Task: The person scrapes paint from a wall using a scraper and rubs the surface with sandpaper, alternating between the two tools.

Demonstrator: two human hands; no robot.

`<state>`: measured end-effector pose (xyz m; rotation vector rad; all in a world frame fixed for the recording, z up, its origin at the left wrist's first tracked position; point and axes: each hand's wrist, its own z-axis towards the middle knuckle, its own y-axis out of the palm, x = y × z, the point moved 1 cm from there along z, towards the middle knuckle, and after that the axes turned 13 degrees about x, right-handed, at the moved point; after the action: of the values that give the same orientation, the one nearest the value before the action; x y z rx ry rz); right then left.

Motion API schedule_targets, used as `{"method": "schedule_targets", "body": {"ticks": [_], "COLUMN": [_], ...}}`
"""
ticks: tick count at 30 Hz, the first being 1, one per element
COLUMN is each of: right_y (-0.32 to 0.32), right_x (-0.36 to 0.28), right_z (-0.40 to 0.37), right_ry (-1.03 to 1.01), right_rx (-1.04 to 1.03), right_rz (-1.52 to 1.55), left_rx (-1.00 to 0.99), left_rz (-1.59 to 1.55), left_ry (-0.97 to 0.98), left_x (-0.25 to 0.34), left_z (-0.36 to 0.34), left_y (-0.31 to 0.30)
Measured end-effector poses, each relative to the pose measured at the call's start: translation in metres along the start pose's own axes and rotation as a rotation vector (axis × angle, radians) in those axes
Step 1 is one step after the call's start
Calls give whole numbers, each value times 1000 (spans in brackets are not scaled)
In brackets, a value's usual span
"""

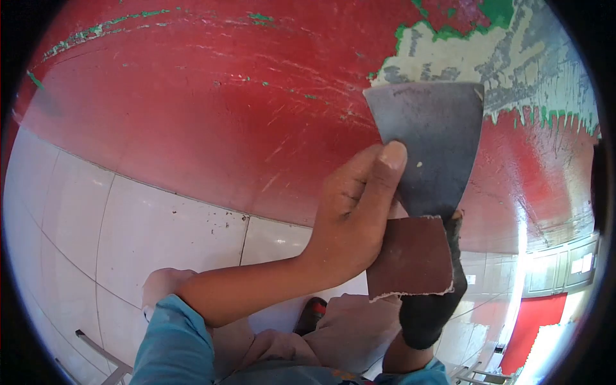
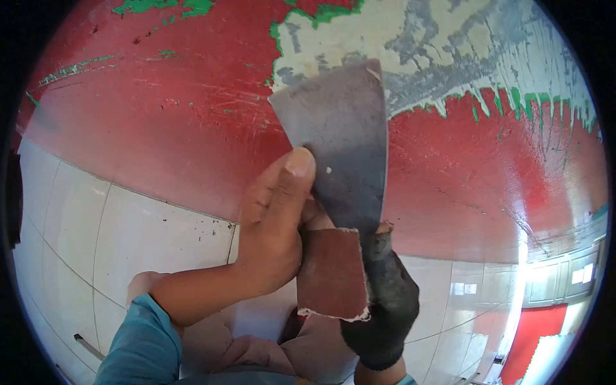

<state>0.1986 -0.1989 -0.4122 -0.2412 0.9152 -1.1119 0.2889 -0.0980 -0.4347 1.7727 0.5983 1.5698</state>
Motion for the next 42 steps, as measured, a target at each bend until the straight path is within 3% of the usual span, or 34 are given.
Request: {"method": "schedule_targets", "body": {"ticks": [1, 4, 5, 8, 10, 15, 18, 20, 24, 28, 29, 32, 38, 40, 42], "right_y": [-3, -19, -16, -16, -18, -14, -11, -10, -10, -8, -5, -8, -4, -4, 1], "right_x": [1, -4, -4, -11, -5, -3, 4, 5, 6, 6, 2, 7, 0, 6, 4], "right_z": [4, 6, 9, 17, 17, 21, 21, 25, 25, 27, 30, 28, 34, 32, 37], "right_ry": [-118, 40, -70, -84, -90, -76, -246, -207, 64, 13, 24, 26, 65, -209, -207], "right_rx": [4, -83, -85, -139, -126, -143, -64, -109, -176, -155, -156, -163, -203, -91, -114], "right_rz": [-19, -96, -121, -118, -110, -131, -116, -61, -1, 75, 97, 151, 119, 90, 93], "left_rx": [1, -35, -43, -5, -19, 41, 54, 42, 104, 141, 114, 172, 134, 150, 159], "left_rz": [26, 99, 90, -3, -57, 0, 66, 118, 16, 70, 46, -68, 35, 28, 29], "left_ry": [-29, -37, -41, 27, -64, 26, 54, 72, 54, 175, 75, 121, 114, 87, 79], "left_x": [3, 1, 0, 1, 4, 1, -2, -1, -1, -2, -3, -5, -6, -11, -6], "left_z": [-1, 0, 1, 2, -1, 2, 2, 2, 2, 8, 10, 5, 10, 5, 6], "left_y": [1, 3, 3, 3, 5, 7, 8, 8, 13, 6, 4, 16, 2, 9, 7]}}
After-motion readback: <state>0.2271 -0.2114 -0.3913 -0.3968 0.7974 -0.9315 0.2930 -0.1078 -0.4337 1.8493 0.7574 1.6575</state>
